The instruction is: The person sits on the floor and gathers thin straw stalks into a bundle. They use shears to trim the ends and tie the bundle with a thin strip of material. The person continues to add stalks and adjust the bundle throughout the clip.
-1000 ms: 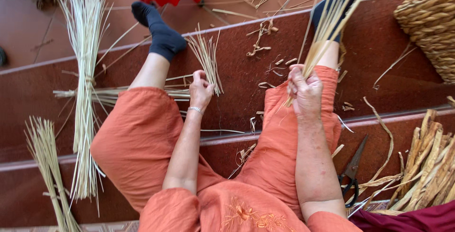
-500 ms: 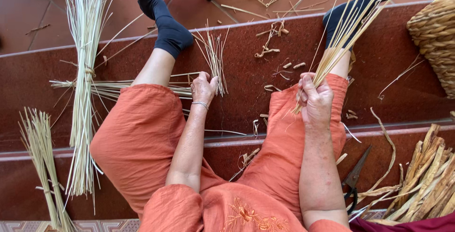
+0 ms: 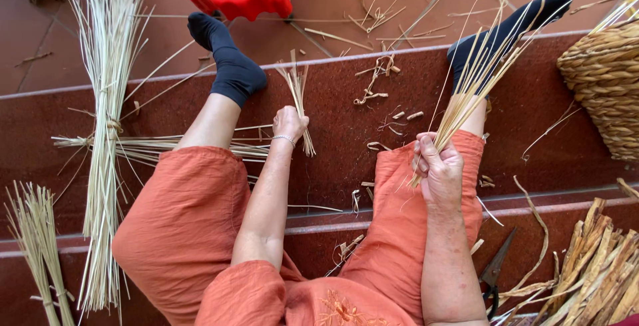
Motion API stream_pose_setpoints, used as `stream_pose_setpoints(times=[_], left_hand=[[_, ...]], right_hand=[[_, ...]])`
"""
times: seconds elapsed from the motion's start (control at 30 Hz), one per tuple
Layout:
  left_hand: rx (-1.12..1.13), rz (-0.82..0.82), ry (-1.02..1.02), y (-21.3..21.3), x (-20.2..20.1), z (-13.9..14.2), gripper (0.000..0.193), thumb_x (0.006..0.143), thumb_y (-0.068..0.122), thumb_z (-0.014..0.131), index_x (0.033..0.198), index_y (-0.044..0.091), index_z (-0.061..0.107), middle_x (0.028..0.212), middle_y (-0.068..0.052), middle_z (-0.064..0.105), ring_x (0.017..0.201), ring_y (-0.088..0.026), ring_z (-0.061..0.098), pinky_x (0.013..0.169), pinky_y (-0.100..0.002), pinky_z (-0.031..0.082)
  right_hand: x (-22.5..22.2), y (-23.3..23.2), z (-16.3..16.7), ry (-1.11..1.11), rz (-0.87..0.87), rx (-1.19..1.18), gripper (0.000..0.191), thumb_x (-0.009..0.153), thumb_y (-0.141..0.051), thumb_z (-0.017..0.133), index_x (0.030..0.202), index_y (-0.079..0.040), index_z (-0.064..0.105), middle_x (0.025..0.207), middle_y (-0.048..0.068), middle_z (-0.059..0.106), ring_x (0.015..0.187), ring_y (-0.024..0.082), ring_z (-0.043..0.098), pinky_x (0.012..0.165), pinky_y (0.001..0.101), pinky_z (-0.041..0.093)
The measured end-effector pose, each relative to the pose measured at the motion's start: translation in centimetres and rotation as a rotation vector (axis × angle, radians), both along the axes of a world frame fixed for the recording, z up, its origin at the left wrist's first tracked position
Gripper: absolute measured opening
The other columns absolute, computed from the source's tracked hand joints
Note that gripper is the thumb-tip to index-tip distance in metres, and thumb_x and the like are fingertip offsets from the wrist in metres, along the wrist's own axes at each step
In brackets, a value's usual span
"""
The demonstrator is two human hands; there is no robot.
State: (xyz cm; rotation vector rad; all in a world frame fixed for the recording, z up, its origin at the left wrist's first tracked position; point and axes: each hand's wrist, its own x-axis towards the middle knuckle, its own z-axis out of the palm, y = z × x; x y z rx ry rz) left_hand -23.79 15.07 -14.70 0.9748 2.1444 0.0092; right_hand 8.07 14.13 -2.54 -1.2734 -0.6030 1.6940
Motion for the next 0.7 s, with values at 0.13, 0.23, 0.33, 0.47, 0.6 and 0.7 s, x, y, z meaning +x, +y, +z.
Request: stream_pose_setpoints(times=[0.13, 0.23, 0.33, 0.47, 0.6, 0.7], left_hand=[[0.065, 0.058, 0.025, -0.6, 0.1, -0.4, 0.029, 0.075, 0.022, 0.069, 0.092, 0.001, 0.077, 0.101, -0.027, 0.072, 0.099, -0.043, 0.071, 0.089, -0.048, 0.058], [0.183, 0.074, 0.081, -1.4, 0.5, 0.2, 0.031, 0.074, 0.029, 0.070, 0.089, 0.003, 0.076, 0.096, -0.026, 0.073, 0.093, -0.044, 0.071, 0.087, -0.050, 0.056], [0.216, 0.259, -0.140, -2.6, 0.2, 0.6, 0.029, 0.073, 0.031, 0.073, 0.084, 0.004, 0.077, 0.087, -0.021, 0.077, 0.083, -0.035, 0.074, 0.079, -0.042, 0.057], [0.434, 0.322, -0.431, -4.3, 0.3, 0.5, 0.020, 0.083, 0.020, 0.074, 0.088, 0.000, 0.075, 0.083, -0.016, 0.075, 0.075, -0.023, 0.071, 0.067, -0.034, 0.055], [0.421, 0.570, -0.831, -5.1, 0.3, 1.1, 0.013, 0.092, 0.013, 0.069, 0.098, 0.002, 0.067, 0.090, -0.009, 0.076, 0.076, -0.014, 0.074, 0.065, -0.027, 0.056], [0.350, 0.788, -1.046, -5.2, 0.9, 2.1, 0.014, 0.091, 0.009, 0.057, 0.104, 0.004, 0.053, 0.087, -0.011, 0.075, 0.071, -0.018, 0.077, 0.064, -0.031, 0.064]], right_hand=[[-0.6, -0.2, -0.1, -0.008, 0.017, 0.015, 0.010, 0.103, -0.012, 0.067, 0.108, -0.002, 0.067, 0.086, 0.004, 0.064, 0.055, 0.001, 0.043, 0.045, 0.0184, 0.032], [-0.9, -0.3, 0.1, -0.011, 0.008, 0.009, 0.011, 0.103, -0.012, 0.067, 0.108, -0.002, 0.067, 0.085, 0.004, 0.065, 0.054, 0.001, 0.044, 0.045, 0.0183, 0.032], [-0.8, -0.5, 0.4, -0.015, 0.007, 0.016, 0.012, 0.104, -0.013, 0.066, 0.107, -0.002, 0.067, 0.085, 0.004, 0.065, 0.054, 0.001, 0.045, 0.045, 0.0182, 0.033], [-0.2, -0.8, 0.4, -0.019, 0.020, 0.023, 0.012, 0.104, -0.015, 0.066, 0.106, -0.003, 0.067, 0.085, 0.004, 0.066, 0.055, 0.001, 0.046, 0.044, 0.0180, 0.034], [0.1, -1.0, 0.4, 0.005, 0.028, 0.019, 0.012, 0.105, -0.016, 0.067, 0.106, -0.004, 0.066, 0.085, 0.003, 0.065, 0.055, 0.001, 0.046, 0.045, 0.0176, 0.033], [0.2, -1.1, 0.3, 0.019, 0.029, 0.021, 0.012, 0.105, -0.016, 0.067, 0.106, -0.005, 0.066, 0.085, 0.003, 0.065, 0.055, 0.001, 0.046, 0.046, 0.0178, 0.033]])
